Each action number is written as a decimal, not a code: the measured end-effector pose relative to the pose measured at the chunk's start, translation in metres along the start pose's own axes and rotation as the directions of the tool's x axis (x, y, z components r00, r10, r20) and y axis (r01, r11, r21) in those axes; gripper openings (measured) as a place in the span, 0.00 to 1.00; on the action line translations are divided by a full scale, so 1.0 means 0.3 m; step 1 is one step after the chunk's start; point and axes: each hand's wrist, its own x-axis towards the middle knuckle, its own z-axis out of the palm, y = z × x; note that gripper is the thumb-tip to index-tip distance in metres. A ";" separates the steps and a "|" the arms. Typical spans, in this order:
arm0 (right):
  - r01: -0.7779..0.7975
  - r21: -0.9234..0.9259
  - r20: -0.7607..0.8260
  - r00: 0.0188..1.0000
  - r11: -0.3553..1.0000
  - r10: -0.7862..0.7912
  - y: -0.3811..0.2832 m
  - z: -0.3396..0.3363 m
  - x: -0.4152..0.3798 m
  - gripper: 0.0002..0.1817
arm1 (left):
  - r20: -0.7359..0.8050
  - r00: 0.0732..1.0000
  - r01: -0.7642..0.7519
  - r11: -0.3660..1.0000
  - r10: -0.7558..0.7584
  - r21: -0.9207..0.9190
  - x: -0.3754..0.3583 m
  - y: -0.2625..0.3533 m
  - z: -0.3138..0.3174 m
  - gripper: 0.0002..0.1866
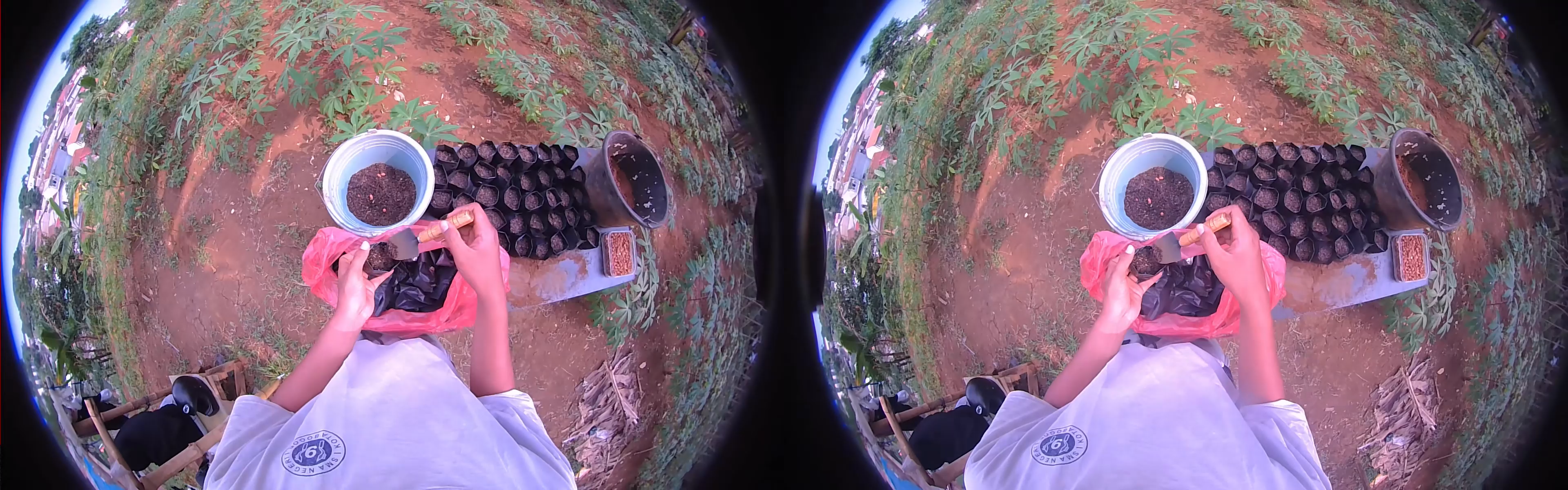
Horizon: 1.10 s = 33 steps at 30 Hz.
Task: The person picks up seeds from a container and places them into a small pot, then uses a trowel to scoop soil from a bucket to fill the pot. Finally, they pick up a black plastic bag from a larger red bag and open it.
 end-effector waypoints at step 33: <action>0.180 -0.386 0.024 0.982 0.905 -0.186 0.055 0.239 0.119 0.16 | -0.094 0.996 -0.018 0.993 0.007 -0.121 0.168 0.195 -0.184 0.10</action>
